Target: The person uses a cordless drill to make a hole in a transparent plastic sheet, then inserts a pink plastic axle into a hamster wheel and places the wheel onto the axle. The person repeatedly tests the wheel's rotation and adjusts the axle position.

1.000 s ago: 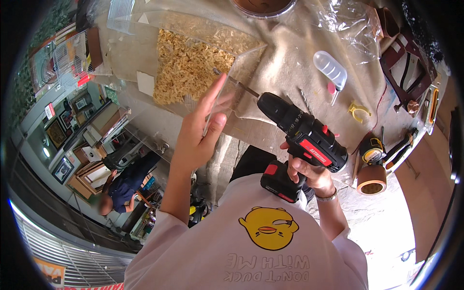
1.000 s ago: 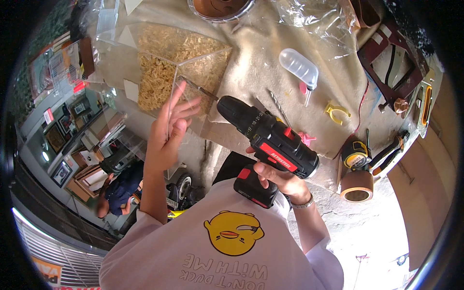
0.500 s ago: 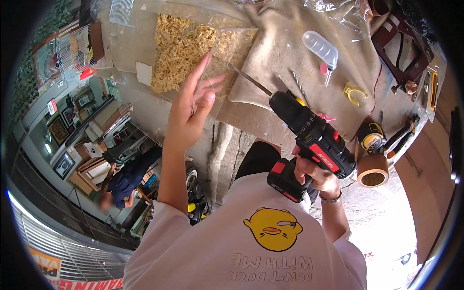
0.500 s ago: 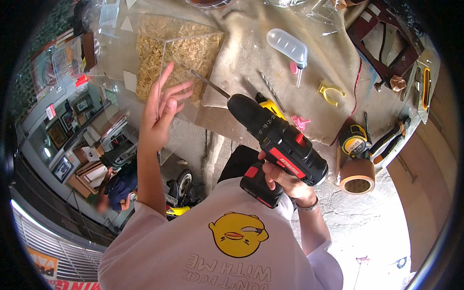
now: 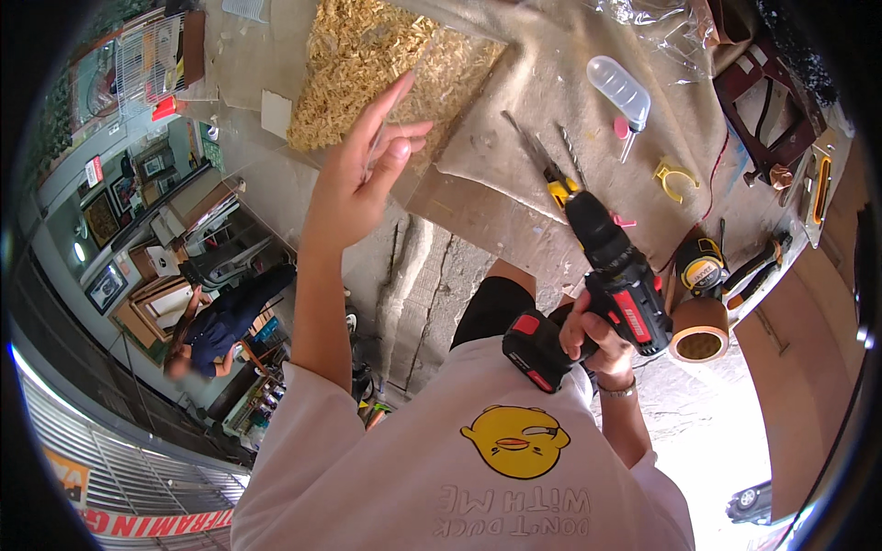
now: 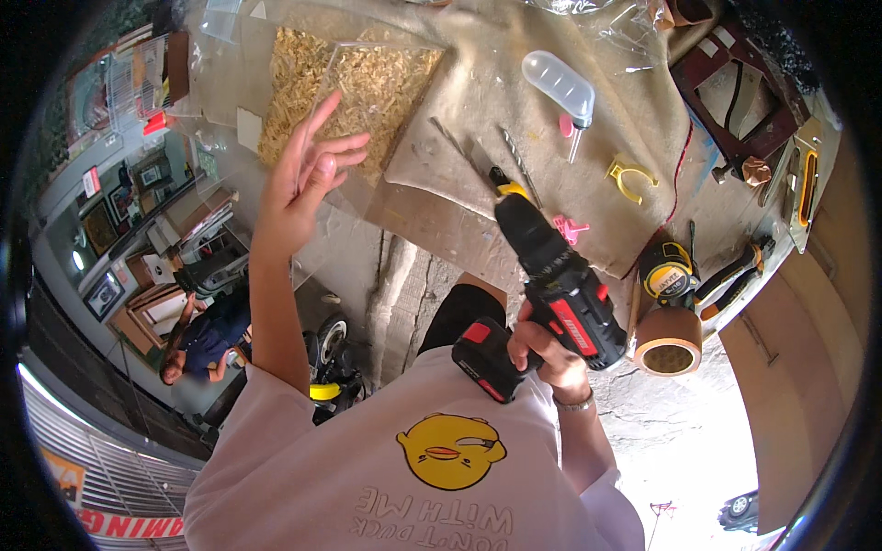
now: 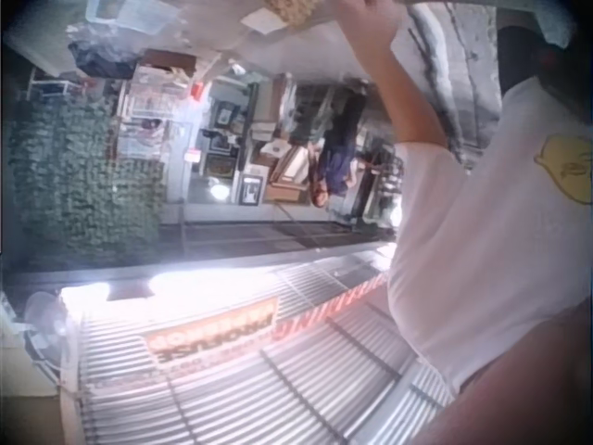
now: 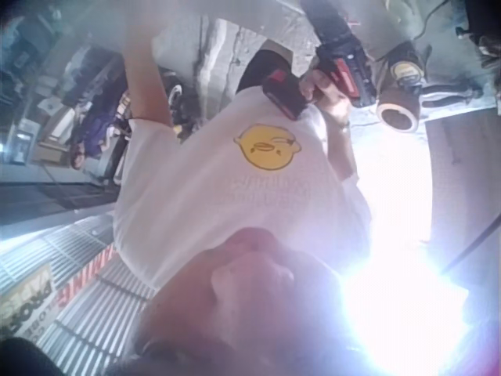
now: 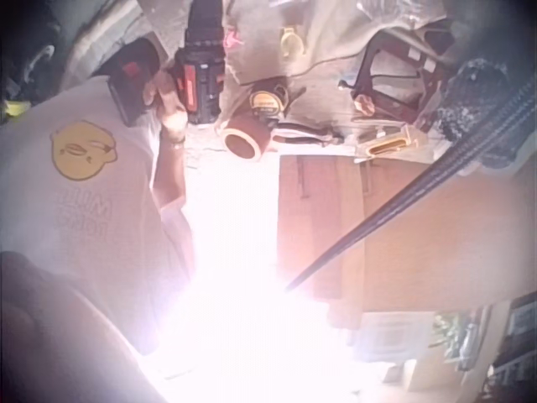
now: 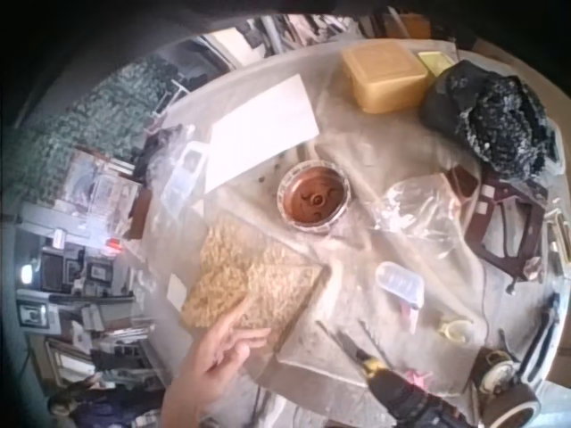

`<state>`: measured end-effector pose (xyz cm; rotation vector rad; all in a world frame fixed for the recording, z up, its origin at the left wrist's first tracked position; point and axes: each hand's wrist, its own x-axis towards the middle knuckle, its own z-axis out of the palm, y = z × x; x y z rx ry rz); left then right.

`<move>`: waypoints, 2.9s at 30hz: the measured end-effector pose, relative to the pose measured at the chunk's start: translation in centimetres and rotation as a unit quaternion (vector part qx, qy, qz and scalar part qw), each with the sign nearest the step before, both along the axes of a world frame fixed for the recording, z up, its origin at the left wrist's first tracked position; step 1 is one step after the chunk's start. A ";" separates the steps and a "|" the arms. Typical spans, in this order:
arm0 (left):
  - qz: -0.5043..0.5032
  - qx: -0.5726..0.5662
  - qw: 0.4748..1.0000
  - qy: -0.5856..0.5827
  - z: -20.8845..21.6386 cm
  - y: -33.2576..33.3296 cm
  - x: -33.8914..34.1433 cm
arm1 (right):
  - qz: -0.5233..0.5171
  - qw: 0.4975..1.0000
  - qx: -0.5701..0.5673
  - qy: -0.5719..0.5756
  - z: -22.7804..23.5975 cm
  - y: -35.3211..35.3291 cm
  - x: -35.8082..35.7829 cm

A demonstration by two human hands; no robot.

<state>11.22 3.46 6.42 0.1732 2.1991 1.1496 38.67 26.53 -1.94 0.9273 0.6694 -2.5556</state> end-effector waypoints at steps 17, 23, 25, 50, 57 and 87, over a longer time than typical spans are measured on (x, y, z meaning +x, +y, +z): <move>0.000 -0.038 0.999 0.032 -0.5 0.4 -2.3 | 0.278 0.591 0.736 0.176 7.7 5.8 -9.1; -0.062 0.082 0.994 0.041 -2.7 0.3 -4.2 | 0.261 0.544 0.783 0.148 3.5 3.4 -10.4; -0.092 0.068 0.993 0.008 -2.5 -0.1 -4.7 | 0.263 0.543 0.786 0.136 3.1 3.2 -10.4; 0.173 -0.121 0.909 0.360 2.5 -2.8 -1.5 | 0.258 0.573 0.771 0.103 5.6 2.4 -9.2; -0.044 0.028 0.958 0.282 -3.8 8.6 6.3 | 0.255 0.391 0.873 0.139 8.1 10.5 -14.8; -0.107 0.169 0.880 0.431 -16.1 12.5 4.3 | 0.157 0.527 0.830 0.090 9.9 7.3 2.4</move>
